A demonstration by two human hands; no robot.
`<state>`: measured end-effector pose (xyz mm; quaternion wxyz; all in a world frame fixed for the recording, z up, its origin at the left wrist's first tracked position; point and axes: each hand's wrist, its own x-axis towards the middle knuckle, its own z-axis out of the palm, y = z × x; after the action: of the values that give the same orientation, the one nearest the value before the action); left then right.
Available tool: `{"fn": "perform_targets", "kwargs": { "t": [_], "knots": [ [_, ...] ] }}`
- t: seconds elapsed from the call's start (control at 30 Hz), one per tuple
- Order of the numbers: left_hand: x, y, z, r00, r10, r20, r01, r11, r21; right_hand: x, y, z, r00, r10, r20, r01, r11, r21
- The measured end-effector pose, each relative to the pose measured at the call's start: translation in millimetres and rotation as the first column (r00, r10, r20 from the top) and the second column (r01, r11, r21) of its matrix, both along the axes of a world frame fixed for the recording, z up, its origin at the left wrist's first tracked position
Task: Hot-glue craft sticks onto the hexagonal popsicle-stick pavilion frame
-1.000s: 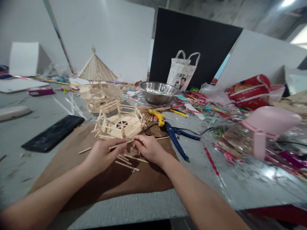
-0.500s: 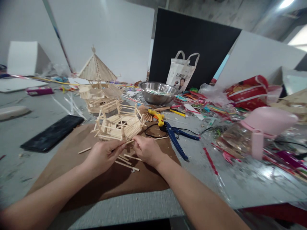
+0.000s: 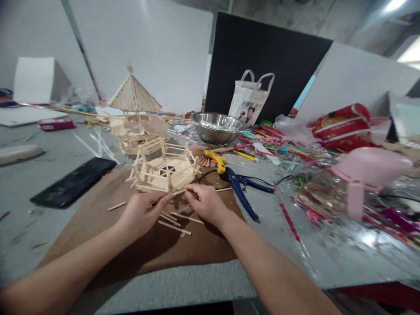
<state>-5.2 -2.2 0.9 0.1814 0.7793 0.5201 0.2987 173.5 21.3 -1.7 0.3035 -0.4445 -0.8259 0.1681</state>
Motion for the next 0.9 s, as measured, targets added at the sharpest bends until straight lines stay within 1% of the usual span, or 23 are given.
{"fn": "perform_targets", "kwargs": {
  "t": [0.13,0.2,0.27,0.43,0.57,0.67,0.73,0.8,0.9],
  "knots": [
    [0.6,-0.7,0.2,1.0,0.006,-0.011,-0.006,1.0,0.001,-1.2,-1.6,-0.4,0.999,-0.024,0.022,0.024,0.999,-0.026],
    [0.5,-1.0,0.2,0.999,0.001,-0.04,0.0,1.0,0.009,-3.0,-3.4,-0.3,0.999,-0.032,0.036,0.033,0.999,-0.035],
    [0.1,-1.1,0.2,0.996,-0.004,-0.085,0.006,1.0,0.024,-5.0,-5.4,-0.2,0.998,-0.042,0.056,0.042,0.999,-0.016],
    [-0.5,-1.7,1.9,0.983,0.026,-0.182,-0.017,0.999,0.048,-8.3,-8.8,-0.5,0.99,-0.066,0.127,0.052,0.993,0.11],
    [-0.2,-2.7,5.1,0.976,0.043,-0.215,-0.036,0.999,0.035,-9.7,-8.4,-2.2,0.982,-0.083,0.17,0.045,0.976,0.214],
    [0.1,-3.0,5.6,0.973,0.044,-0.225,-0.039,0.999,0.026,-8.4,-5.8,-3.9,0.971,-0.099,0.218,0.039,0.963,0.267],
    [0.0,-2.7,4.4,0.978,0.036,-0.207,-0.034,0.999,0.013,-5.7,-3.1,-4.6,0.969,-0.106,0.222,0.038,0.956,0.291],
    [-0.1,-1.8,2.5,0.99,0.015,-0.138,-0.018,1.0,-0.019,-2.3,-0.4,-4.6,0.978,-0.107,0.179,0.053,0.958,0.282],
    [0.2,0.4,0.7,0.999,-0.012,0.033,0.015,0.995,-0.1,1.6,2.0,-3.5,0.992,-0.11,0.055,0.099,0.98,0.175]
  ]
}}
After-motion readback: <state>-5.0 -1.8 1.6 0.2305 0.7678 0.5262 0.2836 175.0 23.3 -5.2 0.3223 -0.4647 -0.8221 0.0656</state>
